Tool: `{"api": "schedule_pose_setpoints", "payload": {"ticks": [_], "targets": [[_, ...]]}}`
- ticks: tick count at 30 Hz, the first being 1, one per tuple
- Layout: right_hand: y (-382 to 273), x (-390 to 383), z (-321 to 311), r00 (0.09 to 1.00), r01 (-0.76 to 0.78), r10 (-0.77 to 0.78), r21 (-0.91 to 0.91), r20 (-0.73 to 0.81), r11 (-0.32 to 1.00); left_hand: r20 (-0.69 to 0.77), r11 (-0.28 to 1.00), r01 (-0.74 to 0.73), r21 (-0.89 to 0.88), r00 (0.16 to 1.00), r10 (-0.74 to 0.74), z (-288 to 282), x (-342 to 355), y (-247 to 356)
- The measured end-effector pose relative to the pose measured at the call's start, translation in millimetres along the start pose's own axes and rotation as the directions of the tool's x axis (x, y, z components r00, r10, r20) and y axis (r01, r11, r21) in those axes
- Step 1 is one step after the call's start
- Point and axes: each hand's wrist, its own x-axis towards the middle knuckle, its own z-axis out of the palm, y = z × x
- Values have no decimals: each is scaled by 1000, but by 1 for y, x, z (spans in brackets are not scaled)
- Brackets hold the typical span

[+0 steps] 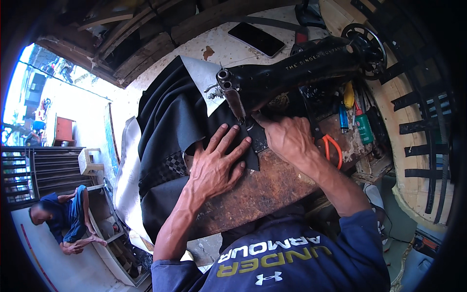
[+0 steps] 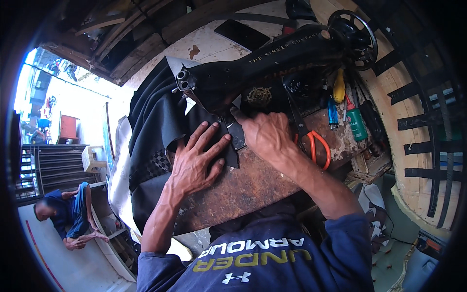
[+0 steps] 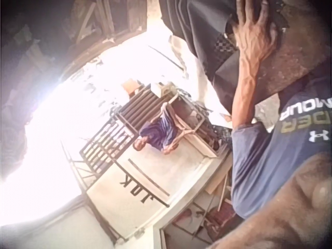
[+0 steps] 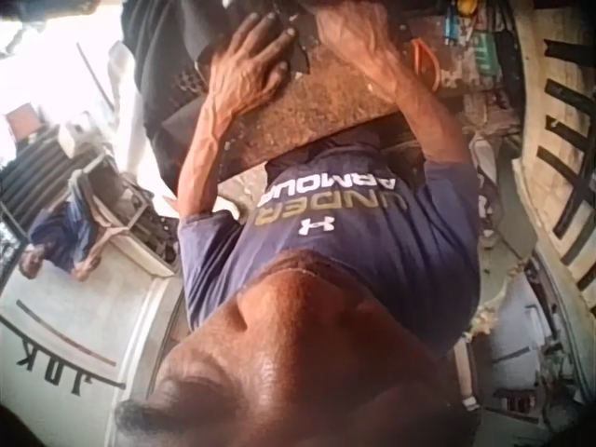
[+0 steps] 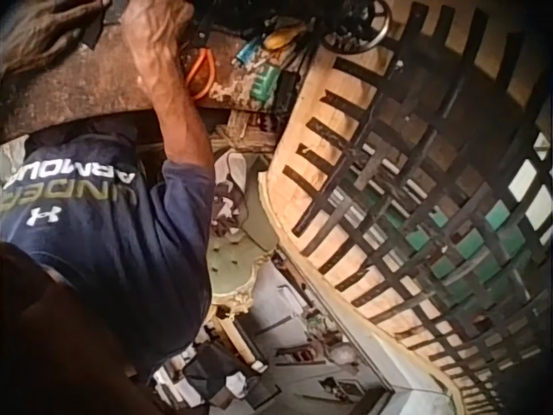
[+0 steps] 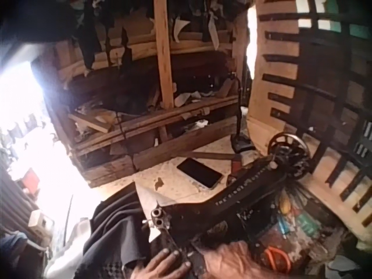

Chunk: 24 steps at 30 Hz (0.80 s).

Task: The person cuts a leather piece with scissors, applies oil from a small bottle, and stitches the pieces together using a sewing machine.

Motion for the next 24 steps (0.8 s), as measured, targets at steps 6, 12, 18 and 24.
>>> {"api": "schedule_pose_setpoints", "payload": {"ticks": [6,12,18,24], "targets": [[-2,-2,6,999,-26,28,-69,17,997,-15,999,-3,-41,1000,2,-1,3,-7],[0,15,15,1000,9,-8,-46,8,999,-39,998,24,-64,999,-26,-4,7,-9],[15,26,31,973,106,-112,-37,-204,994,-50,994,35,-108,998,-41,-4,15,-14],[27,52,37,967,127,-170,-223,-188,967,-40,987,28,-156,999,-34,-10,16,-25]]}}
